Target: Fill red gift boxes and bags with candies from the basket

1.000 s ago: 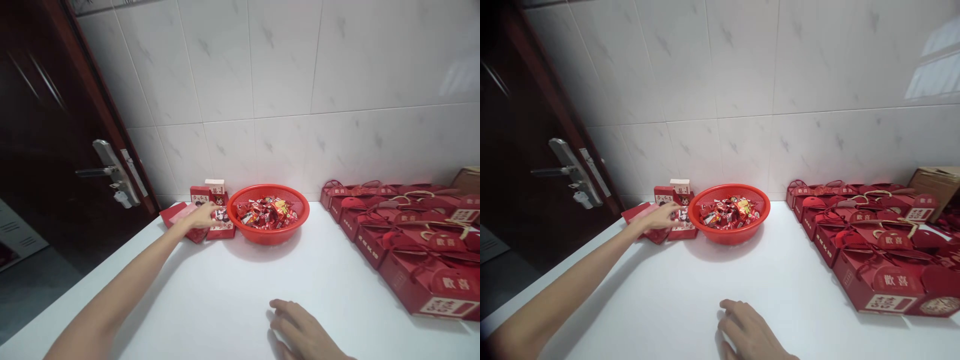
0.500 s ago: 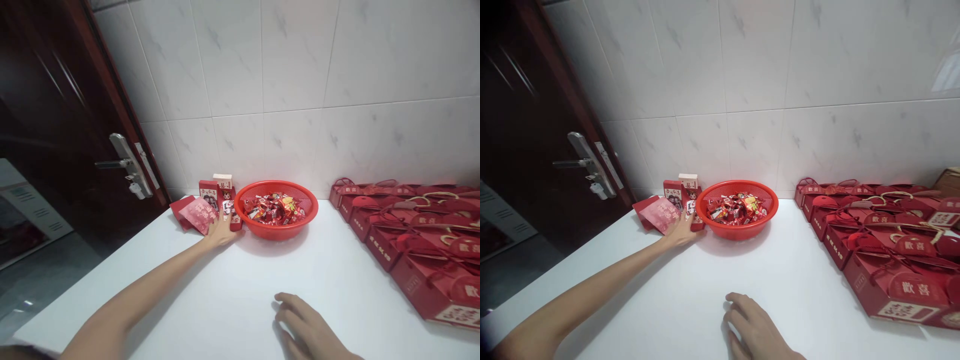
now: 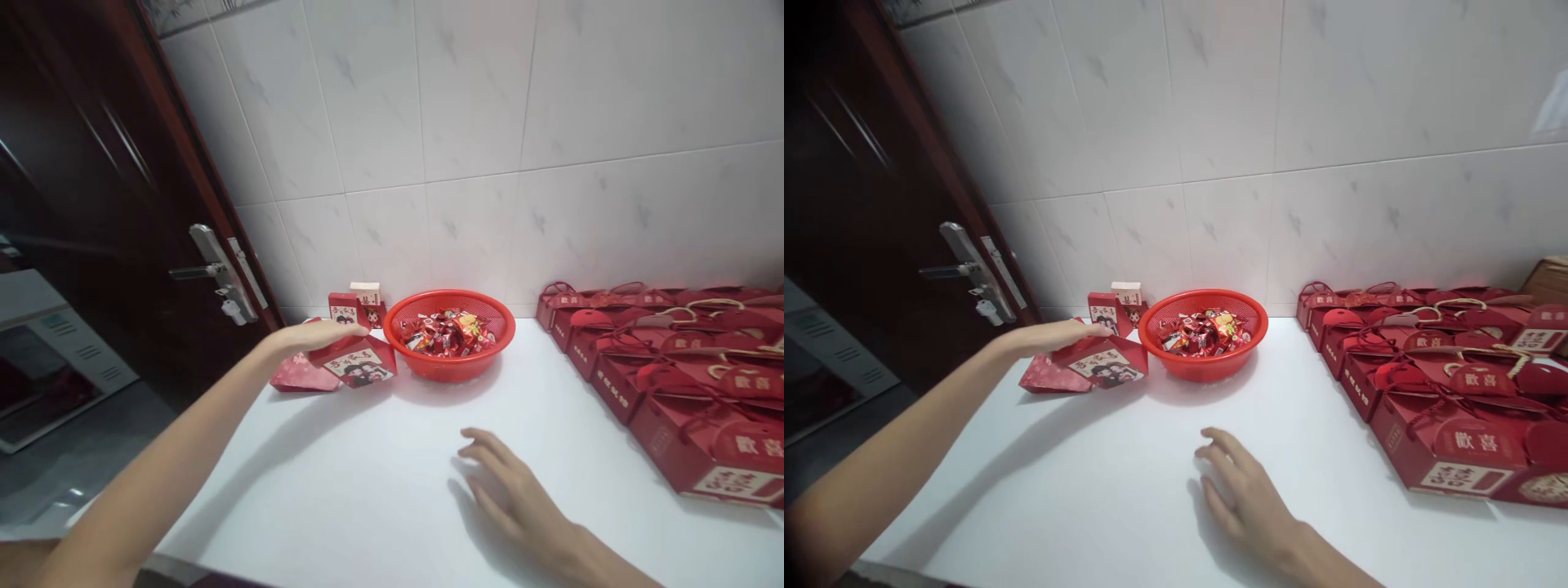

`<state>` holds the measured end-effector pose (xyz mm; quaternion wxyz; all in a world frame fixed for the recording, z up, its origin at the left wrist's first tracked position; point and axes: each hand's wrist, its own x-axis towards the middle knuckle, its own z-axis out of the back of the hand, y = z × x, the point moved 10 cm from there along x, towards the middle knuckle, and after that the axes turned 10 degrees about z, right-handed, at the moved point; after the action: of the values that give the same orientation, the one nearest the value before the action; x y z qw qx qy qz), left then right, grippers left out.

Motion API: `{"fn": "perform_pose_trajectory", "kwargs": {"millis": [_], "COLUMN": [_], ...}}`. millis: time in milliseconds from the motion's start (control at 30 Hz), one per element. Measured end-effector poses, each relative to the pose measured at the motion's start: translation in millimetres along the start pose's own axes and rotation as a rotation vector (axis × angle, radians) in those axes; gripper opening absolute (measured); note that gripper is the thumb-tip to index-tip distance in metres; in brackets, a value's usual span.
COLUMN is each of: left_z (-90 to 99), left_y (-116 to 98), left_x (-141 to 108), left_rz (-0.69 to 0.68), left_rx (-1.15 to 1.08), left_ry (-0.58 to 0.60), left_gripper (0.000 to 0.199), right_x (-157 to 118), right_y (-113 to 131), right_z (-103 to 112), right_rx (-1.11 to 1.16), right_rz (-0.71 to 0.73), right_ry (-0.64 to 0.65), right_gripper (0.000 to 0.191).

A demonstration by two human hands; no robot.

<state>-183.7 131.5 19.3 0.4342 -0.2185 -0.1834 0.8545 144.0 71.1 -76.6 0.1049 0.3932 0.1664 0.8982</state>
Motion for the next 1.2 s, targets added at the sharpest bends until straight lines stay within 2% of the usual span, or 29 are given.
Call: {"fn": "perform_pose_trajectory", "kwargs": {"millis": [33,100,233,267,333,400,433,600,667,733,833,933,1000,1067,1133,1200], "left_z": [1.3,-9.2,-67.2,-81.5,-103.6,-117.9,-120.5,-101.8,-99.0,-101.7,-116.9,-136.9,-147.3,-152.3,-151.4,-142.3], "left_y": [-5,-22,-70,-82,-101,-113,-117,-132,-133,-132,-127,-116,-107,-103,-107,-114], "left_x": [-10,-34,-90,-103,-120,-128,-129,-121,-123,-121,-113,-95,-83,-78,-81,-85], "left_rz": [-0.018,-0.064,-0.095,-0.109,-0.135,-0.181,-0.221,-0.537,-0.620,-0.643,-0.595,-0.423,-0.282,-0.216,-0.255,-0.357], "left_rx": [-0.017,-0.014,0.091,0.100,0.105,0.106,0.115,0.200,0.160,0.083,-0.053,-0.243,-0.357,-0.412,-0.395,-0.349], "left_ry": [0.043,0.190,0.598,0.672,0.746,0.766,0.739,0.349,0.306,0.337,0.479,0.622,0.670,0.708,0.768,0.799], "left_gripper": [0.059,0.060,0.062,0.062,0.064,0.063,0.062,0.046,0.039,0.040,0.047,0.037,0.028,0.028,0.031,0.037], "right_x": [3,7,12,13,14,12,11,-1,-5,-7,-5,-4,-4,-3,-1,2], "right_y": [-5,-15,-24,-24,-23,-27,-31,-60,-66,-67,-62,-59,-57,-55,-51,-48], "right_z": [10,26,31,28,20,14,14,18,14,8,0,-4,-5,-6,-3,2], "right_rx": [-0.009,0.009,0.167,0.226,0.368,0.492,0.531,0.567,0.593,0.627,0.646,0.594,0.567,0.587,0.633,0.661], "right_rz": [-0.018,-0.075,-0.178,-0.194,-0.223,-0.273,-0.305,-0.443,-0.474,-0.480,-0.451,-0.446,-0.448,-0.438,-0.412,-0.382], "right_ry": [-0.042,-0.109,-0.098,-0.076,-0.027,-0.006,-0.018,-0.125,-0.130,-0.122,-0.103,-0.081,-0.066,-0.058,-0.068,-0.087], "right_gripper": [0.030,0.039,0.074,0.079,0.079,0.071,0.067,0.056,0.054,0.055,0.060,0.062,0.063,0.067,0.074,0.079]}}
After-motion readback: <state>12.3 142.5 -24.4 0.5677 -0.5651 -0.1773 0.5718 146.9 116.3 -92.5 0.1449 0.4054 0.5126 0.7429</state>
